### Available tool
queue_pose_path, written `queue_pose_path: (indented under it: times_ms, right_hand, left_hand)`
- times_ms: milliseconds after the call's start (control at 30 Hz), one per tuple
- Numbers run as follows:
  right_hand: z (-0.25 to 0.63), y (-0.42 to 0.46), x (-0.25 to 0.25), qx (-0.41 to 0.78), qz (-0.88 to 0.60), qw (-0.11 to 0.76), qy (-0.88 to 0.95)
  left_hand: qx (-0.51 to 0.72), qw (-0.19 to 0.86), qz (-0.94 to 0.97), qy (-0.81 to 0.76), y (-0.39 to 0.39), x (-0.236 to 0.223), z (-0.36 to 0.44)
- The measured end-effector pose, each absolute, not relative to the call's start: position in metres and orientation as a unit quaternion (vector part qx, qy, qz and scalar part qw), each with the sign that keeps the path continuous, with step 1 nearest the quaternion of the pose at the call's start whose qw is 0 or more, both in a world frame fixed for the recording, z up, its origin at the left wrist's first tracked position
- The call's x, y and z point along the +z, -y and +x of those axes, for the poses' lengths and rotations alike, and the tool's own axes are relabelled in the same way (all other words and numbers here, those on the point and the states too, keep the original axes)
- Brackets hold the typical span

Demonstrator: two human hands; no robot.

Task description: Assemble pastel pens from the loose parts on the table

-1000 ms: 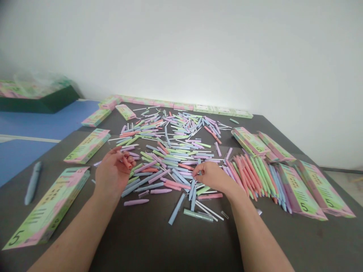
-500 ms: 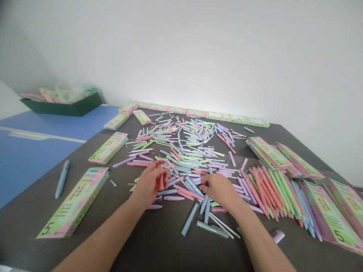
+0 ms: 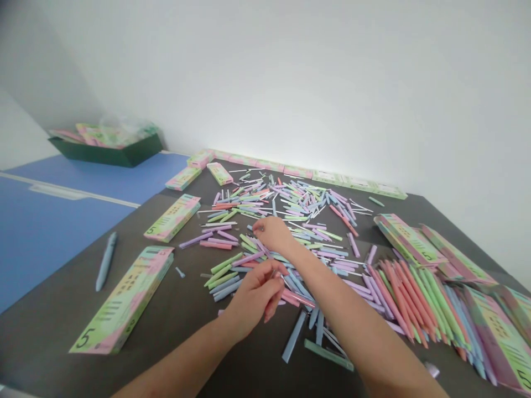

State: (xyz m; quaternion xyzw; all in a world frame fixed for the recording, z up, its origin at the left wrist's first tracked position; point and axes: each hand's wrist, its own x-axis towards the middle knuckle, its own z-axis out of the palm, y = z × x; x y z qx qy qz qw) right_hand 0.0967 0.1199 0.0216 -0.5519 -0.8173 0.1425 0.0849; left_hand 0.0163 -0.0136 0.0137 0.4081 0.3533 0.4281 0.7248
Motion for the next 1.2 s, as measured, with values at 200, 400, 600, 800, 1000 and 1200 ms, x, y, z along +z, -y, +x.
queue_pose_path:
  times_ms: [200,400,600,800,1000,1200]
  right_hand:
    - [0.074,-0.138,0.005,0.121,-0.543,0.041,0.830]
    - [0.078,-0.139,0.001,0.103,-0.557,0.014,0.824]
    - [0.080,-0.136,0.002,0.095,-0.561,-0.001,0.823]
    - [0.077,-0.137,0.003,0.099,-0.562,0.011,0.821]
    - [0.034,-0.145,0.014,0.101,-0.525,0.093,0.840]
    - [-0.042,-0.162,0.014,0.122,-0.482,0.112,0.861]
  left_hand:
    - [0.443,0.726,0.395,-0.348,0.016,0.022,0.015]
    - [0.441,0.726,0.392,-0.353,0.017,0.022,0.016]
    - [0.438,0.721,0.400,-0.358,0.018,0.021,0.017]
    - [0.455,0.728,0.382,-0.341,0.017,0.024,0.017]
    - [0.519,0.728,0.343,-0.289,0.019,0.035,0.009]
    - [0.590,0.708,0.302,-0.243,0.015,0.037,-0.006]
